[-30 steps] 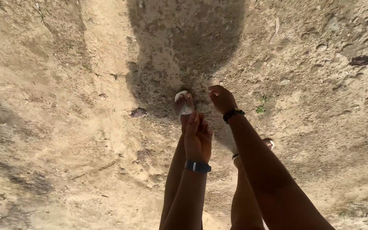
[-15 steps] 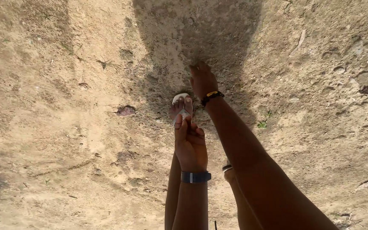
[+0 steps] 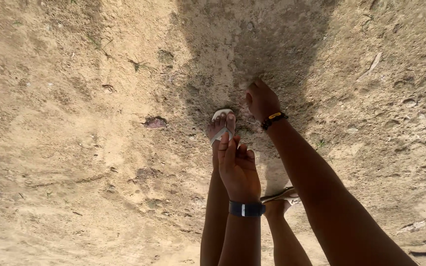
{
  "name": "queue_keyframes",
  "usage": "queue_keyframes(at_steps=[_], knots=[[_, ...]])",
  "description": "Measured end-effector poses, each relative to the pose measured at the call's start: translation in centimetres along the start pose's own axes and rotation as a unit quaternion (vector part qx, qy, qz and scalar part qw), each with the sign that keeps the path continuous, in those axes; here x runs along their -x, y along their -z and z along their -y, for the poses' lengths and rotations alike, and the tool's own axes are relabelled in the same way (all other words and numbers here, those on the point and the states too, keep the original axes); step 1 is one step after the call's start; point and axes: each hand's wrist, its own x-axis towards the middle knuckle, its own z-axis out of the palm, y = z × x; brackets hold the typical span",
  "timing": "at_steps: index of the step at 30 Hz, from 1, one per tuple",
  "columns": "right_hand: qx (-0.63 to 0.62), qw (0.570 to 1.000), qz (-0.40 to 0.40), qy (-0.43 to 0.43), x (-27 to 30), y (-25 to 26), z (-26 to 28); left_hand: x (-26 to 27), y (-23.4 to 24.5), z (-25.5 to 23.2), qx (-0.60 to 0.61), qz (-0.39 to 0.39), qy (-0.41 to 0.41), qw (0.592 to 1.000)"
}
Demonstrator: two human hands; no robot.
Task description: Picking up small pieces of litter and debris from a dirt ground by hand.
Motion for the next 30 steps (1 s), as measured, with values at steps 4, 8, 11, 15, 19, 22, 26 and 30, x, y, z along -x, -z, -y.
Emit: queue_keyframes(at_steps=[4,8,11,15,19,22,26,30], knots=[[-0.028,0.997,0.026,-0.069,1.3,0.3,-0.1,-0.5,-1.2,0.1,0.000,-0.014,0.012,1.000],[-0.025,0.995,0.005,-0.099,1.8,-1.2,-0.2,-0.4,-2.3,0.4,0.010,-0.001,0.009,1.000],[-0.012,0.996,-0.012,-0.093,1.3,-2.0,0.2,-0.4,-3.1,0.3,0.006,0.004,0.015,1.000],[0.079,0.995,0.026,-0.057,0.6,-3.0,0.8,-0.6,-3.1,-0.2,-0.001,0.010,0.005,1.000],[0.158,0.986,0.041,-0.025,-0.4,-5.4,-0.5,-0.7,-2.8,-0.7,-0.006,0.024,0.005,1.000],[0.104,0.992,0.021,-0.066,-0.7,-4.1,0.3,-0.9,-2.2,-0.6,-0.013,0.014,0.019,1.000],[-0.129,0.972,-0.016,-0.195,0.3,-0.1,3.1,-0.4,-2.2,-0.3,-0.027,0.033,0.035,0.998],[-0.308,0.916,-0.168,-0.195,3.8,3.6,4.5,-0.1,-0.9,0.7,-0.046,0.102,0.070,0.991]])
